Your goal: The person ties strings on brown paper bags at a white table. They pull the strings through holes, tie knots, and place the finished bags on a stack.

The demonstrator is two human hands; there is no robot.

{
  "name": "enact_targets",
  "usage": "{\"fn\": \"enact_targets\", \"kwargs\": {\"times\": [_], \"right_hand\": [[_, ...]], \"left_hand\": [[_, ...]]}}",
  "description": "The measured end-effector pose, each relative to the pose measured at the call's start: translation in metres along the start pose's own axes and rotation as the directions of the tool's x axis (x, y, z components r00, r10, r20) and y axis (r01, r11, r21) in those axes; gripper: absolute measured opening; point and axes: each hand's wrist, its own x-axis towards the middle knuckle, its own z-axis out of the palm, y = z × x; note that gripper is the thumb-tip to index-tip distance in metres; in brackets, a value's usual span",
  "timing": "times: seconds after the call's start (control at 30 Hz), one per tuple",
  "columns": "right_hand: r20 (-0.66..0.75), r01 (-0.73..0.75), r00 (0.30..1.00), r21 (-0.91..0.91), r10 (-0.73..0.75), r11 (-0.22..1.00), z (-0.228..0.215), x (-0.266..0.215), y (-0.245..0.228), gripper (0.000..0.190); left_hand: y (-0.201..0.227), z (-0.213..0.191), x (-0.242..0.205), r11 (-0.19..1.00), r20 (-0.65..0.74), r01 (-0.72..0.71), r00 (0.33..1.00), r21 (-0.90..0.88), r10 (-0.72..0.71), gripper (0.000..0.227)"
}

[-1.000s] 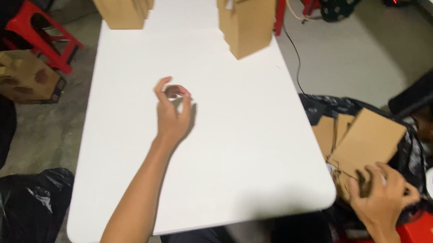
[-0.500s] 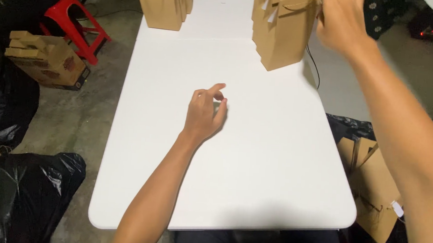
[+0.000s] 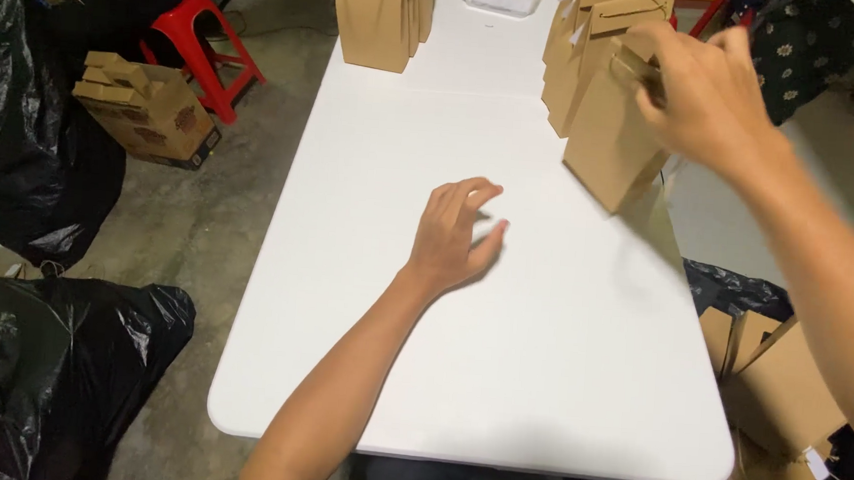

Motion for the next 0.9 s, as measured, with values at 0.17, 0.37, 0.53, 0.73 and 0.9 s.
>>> {"fn": "enact_targets", "kwargs": {"times": [0.17,0.37,0.53,0.73,0.9], "right_hand": [[0.096,-0.285,0.958,0.183,0.272,0.941,-0.028,0.005,-0.086,0.025],[0.017,-0.258,0.960,0.447,0.280,0.857,-0.009,0.008,-0.146,0.012],[0.089,-0.241,0.967,0.624,0.239,0.743,-0.061,0.006,-0.188,0.046],[0.302,-0.143,0.945,0.727,-0.126,0.672,-0.089,0.002,-0.183,0.095],[0.130,0.120,0.975,0.387,-0.182,0.914,-0.073,-0.006,-0.173,0.010]], "left_hand": [[0.034,0.002,0.006,0.994,-0.016,-0.062,0.998,-0.090,0.061,0.077],[0.054,0.010,0.004,0.992,-0.012,0.109,0.994,-0.061,-0.110,0.125],[0.005,0.032,-0.015,0.970,-0.077,0.242,0.967,-0.012,-0.242,0.076],[-0.003,0.000,-0.008,0.918,-0.184,0.395,0.906,0.045,-0.381,0.074],[0.016,-0.010,0.009,0.886,-0.206,0.455,0.862,-0.092,-0.464,0.078]]}}
